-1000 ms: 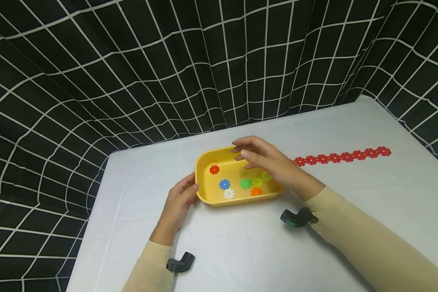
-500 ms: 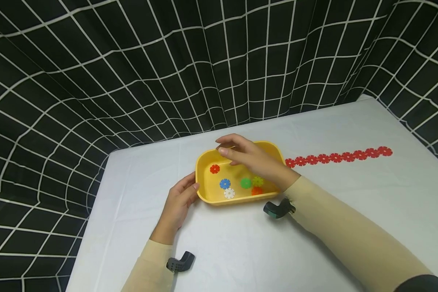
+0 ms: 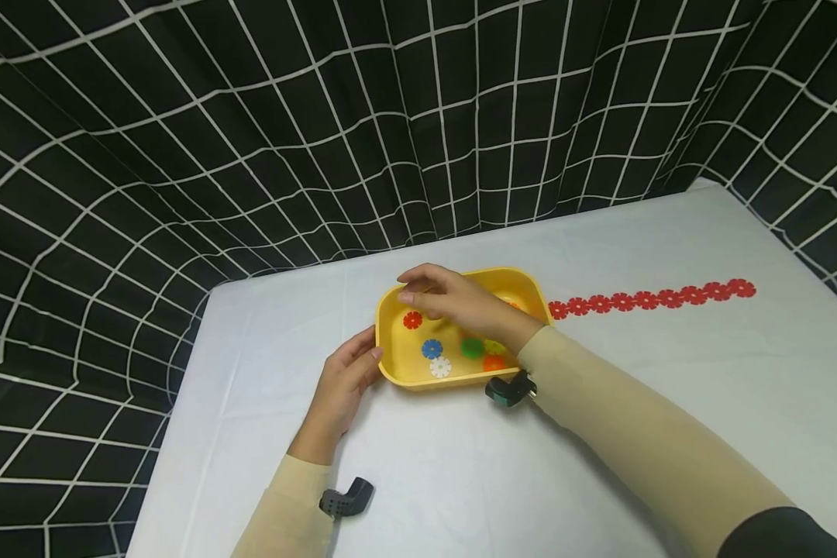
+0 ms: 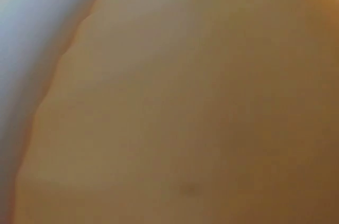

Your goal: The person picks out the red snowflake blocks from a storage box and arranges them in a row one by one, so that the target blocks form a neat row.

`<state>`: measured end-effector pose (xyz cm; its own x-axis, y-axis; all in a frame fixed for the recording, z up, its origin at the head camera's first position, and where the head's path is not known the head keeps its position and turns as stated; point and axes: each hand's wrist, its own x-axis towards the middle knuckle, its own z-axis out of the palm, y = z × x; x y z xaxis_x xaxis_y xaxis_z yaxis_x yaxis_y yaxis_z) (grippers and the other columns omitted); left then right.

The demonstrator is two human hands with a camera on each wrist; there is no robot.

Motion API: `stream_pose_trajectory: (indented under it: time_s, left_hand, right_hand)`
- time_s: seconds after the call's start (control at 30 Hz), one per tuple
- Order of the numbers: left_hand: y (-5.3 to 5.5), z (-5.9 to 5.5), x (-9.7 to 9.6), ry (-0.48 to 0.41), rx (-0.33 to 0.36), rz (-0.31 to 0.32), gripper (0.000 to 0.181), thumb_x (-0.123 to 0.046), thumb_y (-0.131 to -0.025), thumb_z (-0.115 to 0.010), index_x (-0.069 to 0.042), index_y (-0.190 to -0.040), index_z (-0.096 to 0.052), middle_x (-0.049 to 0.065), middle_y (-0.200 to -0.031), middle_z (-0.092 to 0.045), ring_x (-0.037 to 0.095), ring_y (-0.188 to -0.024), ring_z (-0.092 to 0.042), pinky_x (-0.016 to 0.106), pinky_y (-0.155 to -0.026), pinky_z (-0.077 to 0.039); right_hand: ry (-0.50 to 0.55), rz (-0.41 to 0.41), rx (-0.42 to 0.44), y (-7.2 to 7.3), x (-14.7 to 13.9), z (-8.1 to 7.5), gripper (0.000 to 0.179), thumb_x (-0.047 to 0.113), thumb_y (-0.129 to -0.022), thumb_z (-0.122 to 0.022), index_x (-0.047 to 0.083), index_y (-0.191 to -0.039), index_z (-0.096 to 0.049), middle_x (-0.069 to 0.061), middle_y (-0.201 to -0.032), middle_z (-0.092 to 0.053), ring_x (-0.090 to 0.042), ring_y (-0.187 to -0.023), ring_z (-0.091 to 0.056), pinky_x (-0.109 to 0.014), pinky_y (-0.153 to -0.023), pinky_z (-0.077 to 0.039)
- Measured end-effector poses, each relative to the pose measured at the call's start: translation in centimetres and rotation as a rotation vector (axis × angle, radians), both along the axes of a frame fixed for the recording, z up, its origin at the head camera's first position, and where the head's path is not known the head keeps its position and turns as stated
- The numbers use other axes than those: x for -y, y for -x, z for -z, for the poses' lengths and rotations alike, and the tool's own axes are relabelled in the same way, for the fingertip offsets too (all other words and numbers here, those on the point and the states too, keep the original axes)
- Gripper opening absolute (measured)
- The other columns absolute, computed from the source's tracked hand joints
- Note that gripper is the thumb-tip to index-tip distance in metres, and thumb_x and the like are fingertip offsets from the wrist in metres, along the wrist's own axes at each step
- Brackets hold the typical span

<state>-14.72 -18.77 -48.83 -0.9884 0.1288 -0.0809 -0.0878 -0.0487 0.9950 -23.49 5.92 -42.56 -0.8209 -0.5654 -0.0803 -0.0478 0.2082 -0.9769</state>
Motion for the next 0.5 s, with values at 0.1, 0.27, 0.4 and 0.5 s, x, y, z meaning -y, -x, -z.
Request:
stream_pose_trajectory:
  time_s: [0.1, 0.27, 0.4, 0.5]
  left_hand:
    - [0.0, 0.0, 0.0, -0.014, 0.002, 0.007, 0.054, -0.016, -0.110, -0.063, 0.003, -0.159, -0.050, 0.018, -0.159, -0.053, 0.034, -0.142, -0.056, 0.038, -0.110, -0.054]
    - [0.0, 0.1, 0.0, -0.035, -0.004, 0.013, 0.054, -0.015, -0.110, -0.063, 0.004, -0.159, -0.049, 0.020, -0.159, -0.053, 0.035, -0.142, -0.055, 0.039, -0.110, -0.054]
    - [0.0, 0.1, 0.0, -0.040, 0.000, 0.013, 0.055, -0.016, -0.110, -0.063, 0.004, -0.159, -0.049, 0.019, -0.159, -0.052, 0.035, -0.142, -0.055, 0.038, -0.110, -0.053]
    - [0.0, 0.1, 0.0, -0.038, 0.000, 0.014, 0.056, -0.017, -0.110, -0.063, 0.004, -0.160, -0.049, 0.019, -0.160, -0.052, 0.034, -0.142, -0.055, 0.038, -0.110, -0.053]
  right_hand:
    - [0.001, -0.021, 0.027, 0.4, 0.0, 0.8, 0.060, 0.045, -0.103, -0.075, 0.015, -0.152, -0.059, -0.005, -0.140, -0.064, -0.026, -0.125, -0.063, -0.049, -0.107, -0.056]
    - [-0.031, -0.064, 0.032, 0.7, 0.1, 1.6, 0.057, 0.031, -0.102, -0.079, 0.012, -0.152, -0.060, -0.009, -0.146, -0.063, -0.028, -0.131, -0.061, -0.049, -0.107, -0.056]
    - [-0.116, -0.111, -0.024, 0.7, 0.3, 2.1, 0.059, 0.025, -0.102, -0.080, 0.008, -0.154, -0.058, -0.008, -0.152, -0.059, -0.030, -0.141, -0.055, -0.045, -0.118, -0.046]
    - [-0.194, -0.145, -0.086, 0.7, 0.6, 2.5, 0.059, 0.020, -0.101, -0.080, 0.006, -0.154, -0.058, -0.007, -0.153, -0.059, -0.028, -0.143, -0.052, -0.042, -0.124, -0.038]
